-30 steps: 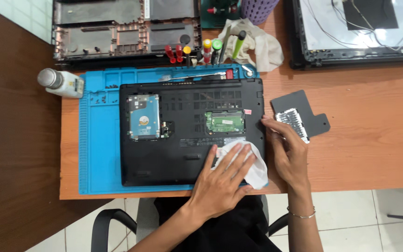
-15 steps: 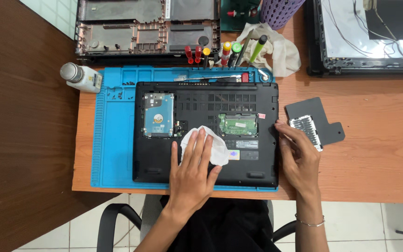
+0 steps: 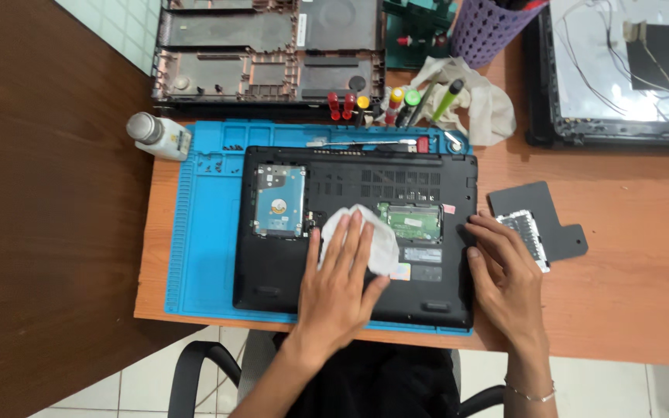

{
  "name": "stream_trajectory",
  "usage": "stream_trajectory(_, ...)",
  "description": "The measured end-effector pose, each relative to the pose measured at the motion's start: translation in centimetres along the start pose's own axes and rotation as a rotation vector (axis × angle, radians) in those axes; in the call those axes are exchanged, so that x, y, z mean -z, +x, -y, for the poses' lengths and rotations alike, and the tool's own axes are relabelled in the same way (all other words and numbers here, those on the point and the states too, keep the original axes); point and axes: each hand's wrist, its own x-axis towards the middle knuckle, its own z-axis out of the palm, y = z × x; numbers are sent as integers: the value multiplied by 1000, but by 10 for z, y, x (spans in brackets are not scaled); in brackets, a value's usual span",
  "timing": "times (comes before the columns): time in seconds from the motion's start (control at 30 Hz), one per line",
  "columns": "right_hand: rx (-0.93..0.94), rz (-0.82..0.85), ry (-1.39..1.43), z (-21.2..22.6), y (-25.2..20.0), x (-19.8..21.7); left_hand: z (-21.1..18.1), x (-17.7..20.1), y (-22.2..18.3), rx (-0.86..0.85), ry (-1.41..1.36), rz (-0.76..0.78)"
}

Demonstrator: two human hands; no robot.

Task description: The person wipes the internal components of an open laptop using a cloth, after picking up a cloth from a package on the table.

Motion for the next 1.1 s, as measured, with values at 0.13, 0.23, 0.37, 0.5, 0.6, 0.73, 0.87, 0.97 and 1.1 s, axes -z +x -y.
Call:
stream_trajectory(0.13,58,30,-146,7,5,-1,-9,5,-27,41,22,72)
stream_trajectory(0.23,59,60,-175,6,10,-7,-11,-1,-28,59,93,37)
stream_trajectory(0.37,84,51,-175,-1,13,-16,-6,-9,-9,116,126,-11)
stream_trajectory(0.5,91,46,-144,-10,12,-19,6,-14,19,162,182,-60)
stream_trajectory(0.6,88,45,-139,-16,11,-20,4,-12,19,173,194,-47)
stream_trajectory(0.73,84,33,-149,-18,11,-21,-12,-7,-1,176,136,10)
stream_trajectory(0.87,77,31,-165,-18,11,-21,-17,-5,-8,149,144,21)
stream_trajectory(0.97,83,32,-171,-19,10,-20,-9,-7,6,162,145,3)
stream_trajectory(1.1,89,32,-174,-21,10,-20,12,-9,36,178,179,-51)
